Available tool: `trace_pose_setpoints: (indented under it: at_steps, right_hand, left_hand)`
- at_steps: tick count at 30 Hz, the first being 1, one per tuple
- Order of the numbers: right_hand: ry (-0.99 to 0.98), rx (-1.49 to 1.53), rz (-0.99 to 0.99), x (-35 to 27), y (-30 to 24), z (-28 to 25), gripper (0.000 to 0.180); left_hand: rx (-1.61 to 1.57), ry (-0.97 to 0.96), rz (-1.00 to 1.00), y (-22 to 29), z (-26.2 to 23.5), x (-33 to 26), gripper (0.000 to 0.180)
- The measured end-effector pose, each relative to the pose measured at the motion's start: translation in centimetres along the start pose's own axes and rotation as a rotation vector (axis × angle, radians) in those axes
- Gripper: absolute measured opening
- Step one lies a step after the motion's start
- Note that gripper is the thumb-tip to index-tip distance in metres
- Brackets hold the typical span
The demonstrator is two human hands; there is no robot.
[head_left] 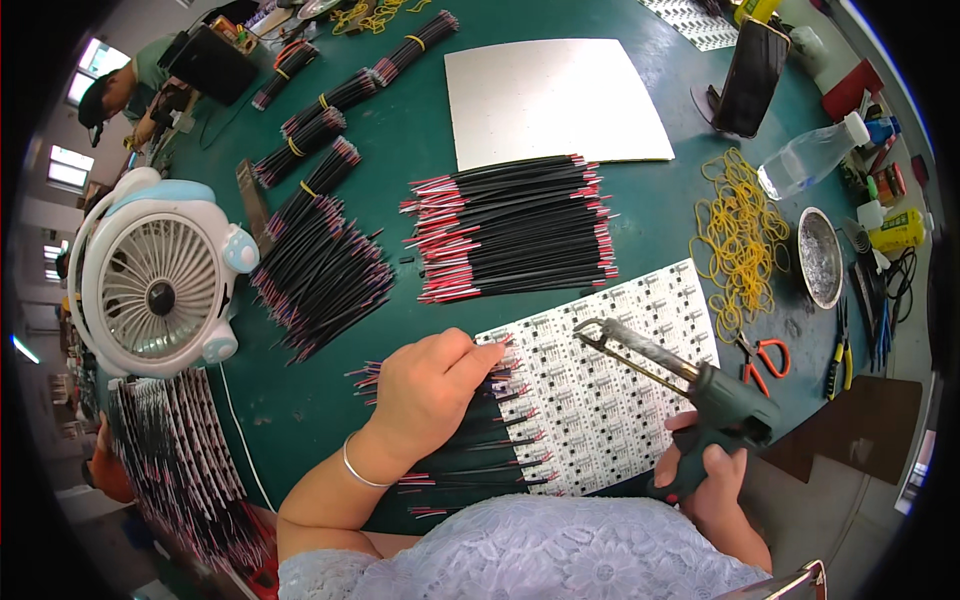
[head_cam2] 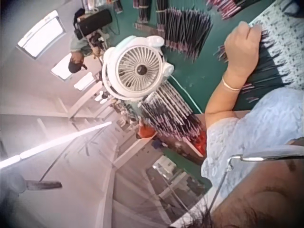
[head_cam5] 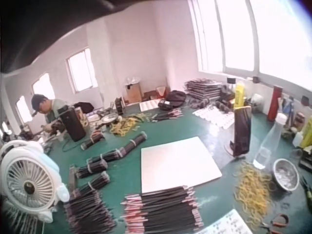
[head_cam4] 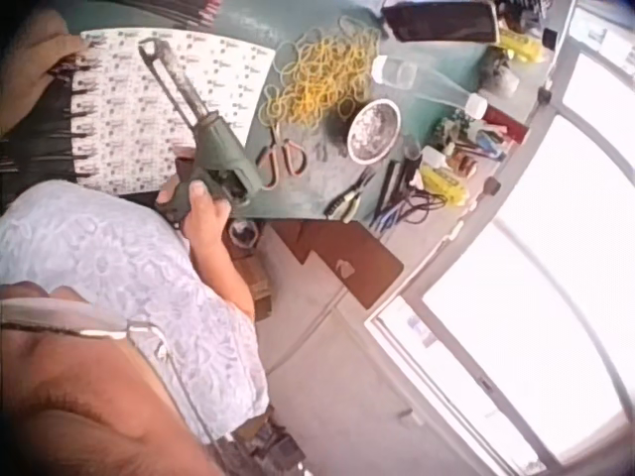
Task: The person solders wires onto a circuit board with a soldering tool and places the finished board onto a stack. Then, the person lays out a new circuit board and solders wires onto it one by one using the soldering tool.
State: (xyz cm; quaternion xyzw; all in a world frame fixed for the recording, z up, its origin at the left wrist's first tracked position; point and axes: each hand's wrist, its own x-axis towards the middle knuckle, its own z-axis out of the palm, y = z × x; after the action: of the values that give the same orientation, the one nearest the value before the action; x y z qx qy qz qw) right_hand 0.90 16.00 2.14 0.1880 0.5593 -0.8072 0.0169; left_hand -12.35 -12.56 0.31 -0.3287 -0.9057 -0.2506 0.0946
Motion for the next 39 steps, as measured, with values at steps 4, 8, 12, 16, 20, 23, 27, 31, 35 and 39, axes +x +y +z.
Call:
trace_pose_setpoints:
  at_steps: [4,8,12,16,20,23,27,31,35,39]
  right_hand:
    - [-0.098,-0.108,-0.007,1.4,-0.6,0.5,0.07]
    - [-0.194,-0.418,-0.224,1.7,-0.3,0.5,0.045]
    - [-0.383,-0.798,-0.271,2.7,-0.3,0.8,0.025]
    - [-0.227,-0.751,-0.085,2.0,0.8,0.9,0.028]
    - [-0.294,-0.906,-0.03,2.1,1.2,0.2,0.032]
    - [-0.305,-0.948,-0.008,2.1,1.4,0.1,0.034]
    - [-0.265,-0.929,-0.022,1.9,1.8,0.1,0.034]
    - [-0.29,-0.945,-0.043,2.2,1.6,0.4,0.034]
    - [-0.319,-0.983,-0.087,2.3,1.5,0.4,0.034]
    - [-0.384,-1.113,-0.246,2.6,1.1,0.8,0.034]
  left_hand:
    - [0.001,-0.002,0.007,-0.1,0.4,0.7,0.032]
    - [0.031,-0.035,0.015,-0.2,0.9,1.4,0.032]
    - [0.01,-0.058,-0.008,-0.4,1.0,1.3,0.033]
    - [0.005,-0.075,-0.017,-0.5,0.9,1.5,0.033]
    - [0.0,-0.095,-0.007,-0.5,0.8,1.7,0.034]
    - [0.005,-0.105,-0.01,-0.4,0.7,1.6,0.032]
    - [0.03,-0.114,-0.01,-0.3,0.7,1.8,0.03]
    - [0.025,-0.129,-0.008,-0.4,0.5,1.9,0.028]
    - [0.037,-0.146,0.003,-0.5,0.4,2.1,0.025]
    - [0.056,-0.177,0.01,-0.4,0.1,2.3,0.023]
